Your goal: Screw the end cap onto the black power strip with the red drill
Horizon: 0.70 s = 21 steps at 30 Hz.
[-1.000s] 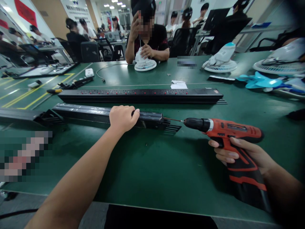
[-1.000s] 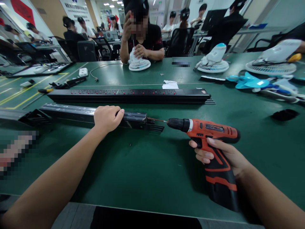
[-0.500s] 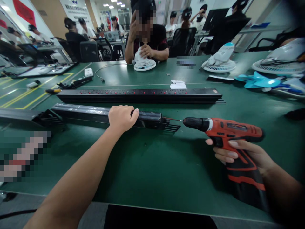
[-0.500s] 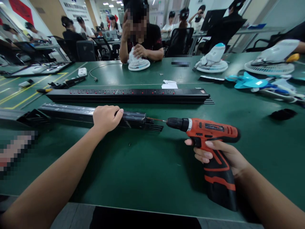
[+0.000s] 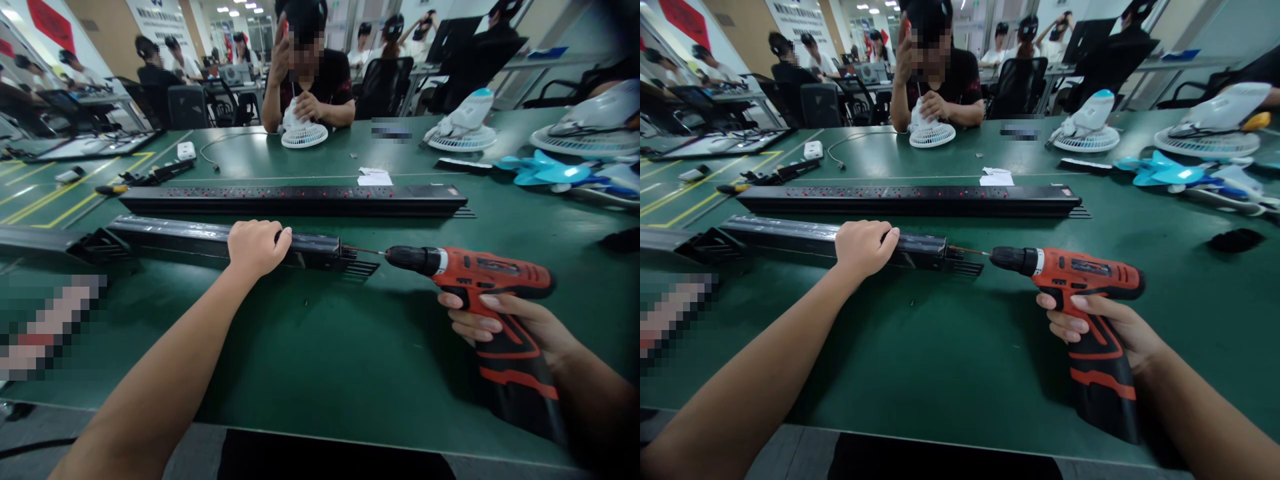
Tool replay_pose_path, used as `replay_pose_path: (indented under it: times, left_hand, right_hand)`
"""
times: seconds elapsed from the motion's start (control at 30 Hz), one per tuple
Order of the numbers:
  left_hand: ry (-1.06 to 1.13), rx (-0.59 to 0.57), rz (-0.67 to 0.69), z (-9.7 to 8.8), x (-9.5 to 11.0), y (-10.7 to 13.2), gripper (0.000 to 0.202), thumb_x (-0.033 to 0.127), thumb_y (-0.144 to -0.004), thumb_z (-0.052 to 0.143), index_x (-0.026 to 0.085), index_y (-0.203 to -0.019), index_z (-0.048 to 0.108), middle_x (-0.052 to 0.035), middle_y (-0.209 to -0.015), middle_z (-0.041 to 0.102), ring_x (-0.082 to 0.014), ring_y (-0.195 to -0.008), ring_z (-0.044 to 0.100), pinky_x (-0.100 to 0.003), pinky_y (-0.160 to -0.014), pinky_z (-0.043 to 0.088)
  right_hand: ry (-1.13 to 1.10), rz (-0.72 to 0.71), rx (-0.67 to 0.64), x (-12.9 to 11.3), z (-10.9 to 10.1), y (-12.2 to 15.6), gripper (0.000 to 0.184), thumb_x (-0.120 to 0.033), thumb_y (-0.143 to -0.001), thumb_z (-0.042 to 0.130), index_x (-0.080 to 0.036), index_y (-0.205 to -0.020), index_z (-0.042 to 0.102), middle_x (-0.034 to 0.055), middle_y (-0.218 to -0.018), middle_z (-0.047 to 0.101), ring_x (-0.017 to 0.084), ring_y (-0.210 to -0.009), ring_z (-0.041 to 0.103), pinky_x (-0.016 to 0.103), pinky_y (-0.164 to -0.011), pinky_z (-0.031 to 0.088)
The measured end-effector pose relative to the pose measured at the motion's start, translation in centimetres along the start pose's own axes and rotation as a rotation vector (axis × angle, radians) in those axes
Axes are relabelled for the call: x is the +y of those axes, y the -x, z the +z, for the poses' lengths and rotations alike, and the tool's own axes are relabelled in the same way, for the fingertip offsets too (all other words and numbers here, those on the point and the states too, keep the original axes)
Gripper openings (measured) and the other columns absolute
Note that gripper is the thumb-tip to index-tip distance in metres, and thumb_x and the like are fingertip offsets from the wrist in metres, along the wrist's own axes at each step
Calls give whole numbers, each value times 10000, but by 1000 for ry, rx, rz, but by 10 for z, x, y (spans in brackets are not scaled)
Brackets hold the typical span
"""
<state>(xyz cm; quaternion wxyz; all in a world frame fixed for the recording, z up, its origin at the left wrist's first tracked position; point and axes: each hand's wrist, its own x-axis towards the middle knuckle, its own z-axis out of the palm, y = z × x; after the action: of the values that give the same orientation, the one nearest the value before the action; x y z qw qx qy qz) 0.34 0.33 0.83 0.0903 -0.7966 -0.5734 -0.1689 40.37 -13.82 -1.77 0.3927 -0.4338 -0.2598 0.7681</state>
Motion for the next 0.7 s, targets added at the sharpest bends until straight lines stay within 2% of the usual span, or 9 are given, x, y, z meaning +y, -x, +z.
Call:
replay_pose_path:
  times: [0.2, 0.43, 0.7]
  left_hand:
    - [2, 15, 6, 3, -1, 0, 519, 465, -1040, 365, 206, -707, 668, -81, -702, 682, -245, -688, 586, -405, -720, 354]
    - [1, 9, -4, 1, -1, 0, 515, 467, -1036, 360, 210, -715, 670, -79, -707, 685, -248, -692, 590, -409, -730, 362]
    - [5, 0, -10, 0, 0, 0, 510, 475, -1031, 350, 212, -702, 637, -79, -697, 672, -248, -700, 589, -408, -739, 358]
  right_hand:
    - [8, -3, -12, 0, 0, 0, 404, -533, -689, 950, -200, -839, 775, -62, -552, 318, 137, -560, 159, 257, -461, 406]
    - [-22, 7, -15, 4, -7, -1, 353, -443, -709, 956, -192, -860, 759, -68, -559, 313, 129, -552, 210, 229, -477, 419]
    - [-23, 19, 8, 7, -17, -3, 348, -430, -737, 924, -211, -888, 701, -77, -565, 301, 139, -548, 226, 253, -475, 406]
